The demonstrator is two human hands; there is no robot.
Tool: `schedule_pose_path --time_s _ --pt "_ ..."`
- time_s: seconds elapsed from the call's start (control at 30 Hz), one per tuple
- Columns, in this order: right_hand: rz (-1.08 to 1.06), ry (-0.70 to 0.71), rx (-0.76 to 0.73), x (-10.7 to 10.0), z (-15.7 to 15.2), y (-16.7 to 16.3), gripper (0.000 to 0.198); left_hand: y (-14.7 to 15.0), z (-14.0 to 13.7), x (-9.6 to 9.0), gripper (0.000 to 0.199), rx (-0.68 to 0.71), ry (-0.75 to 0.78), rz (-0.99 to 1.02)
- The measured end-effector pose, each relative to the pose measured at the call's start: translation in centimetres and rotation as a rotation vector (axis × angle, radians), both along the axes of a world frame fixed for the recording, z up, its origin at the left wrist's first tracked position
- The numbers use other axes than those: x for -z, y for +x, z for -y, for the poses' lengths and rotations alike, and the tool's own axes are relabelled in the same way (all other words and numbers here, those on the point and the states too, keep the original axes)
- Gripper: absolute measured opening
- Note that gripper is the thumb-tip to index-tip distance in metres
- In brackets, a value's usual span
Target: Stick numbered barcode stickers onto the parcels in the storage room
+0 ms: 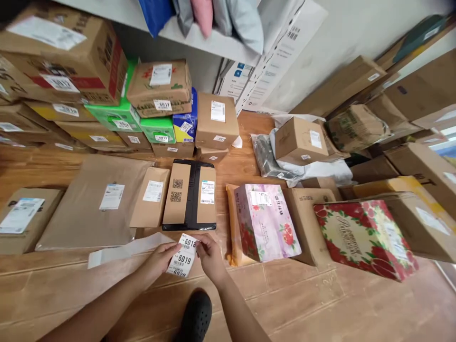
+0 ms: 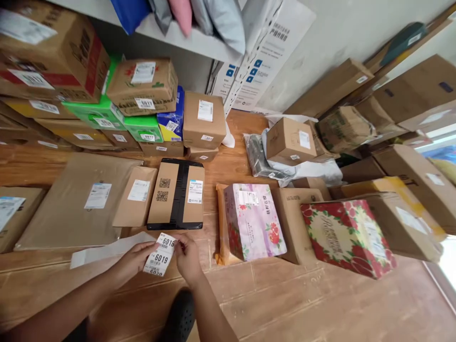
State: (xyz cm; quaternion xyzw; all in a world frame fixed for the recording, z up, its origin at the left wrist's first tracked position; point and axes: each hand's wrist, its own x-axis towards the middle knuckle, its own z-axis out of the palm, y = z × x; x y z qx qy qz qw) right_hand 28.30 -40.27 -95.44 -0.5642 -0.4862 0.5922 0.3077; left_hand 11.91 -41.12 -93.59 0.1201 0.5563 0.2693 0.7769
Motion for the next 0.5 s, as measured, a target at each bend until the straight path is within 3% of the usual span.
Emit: schedule_pose_path --time_s 0.17,0.27,0.4,0.5 --pt "-0.054 -0.02 -0.039 4.6 -1.6 -0.5 0.027 -2.1 -1.8 5.6 0.065 0.149 0.109 0.058" --pt "-0.14 -0.076 0.004 7.8 -1.4 -1.2 0.031 -2.9 -1.9 9.2 0.058 0.312 0.287 -0.109" --pt "-0.194 -0.228 0.143 12.7 1.4 -3.2 0.042 -4.1 0.1 13.5 0.053 0.42 0.414 -0.403" --pt "-0.128 -0.285 0.219 15.6 3.6 -4.9 0.049 -5.3 2.7 15.5 0.044 0.449 0.399 -0.359"
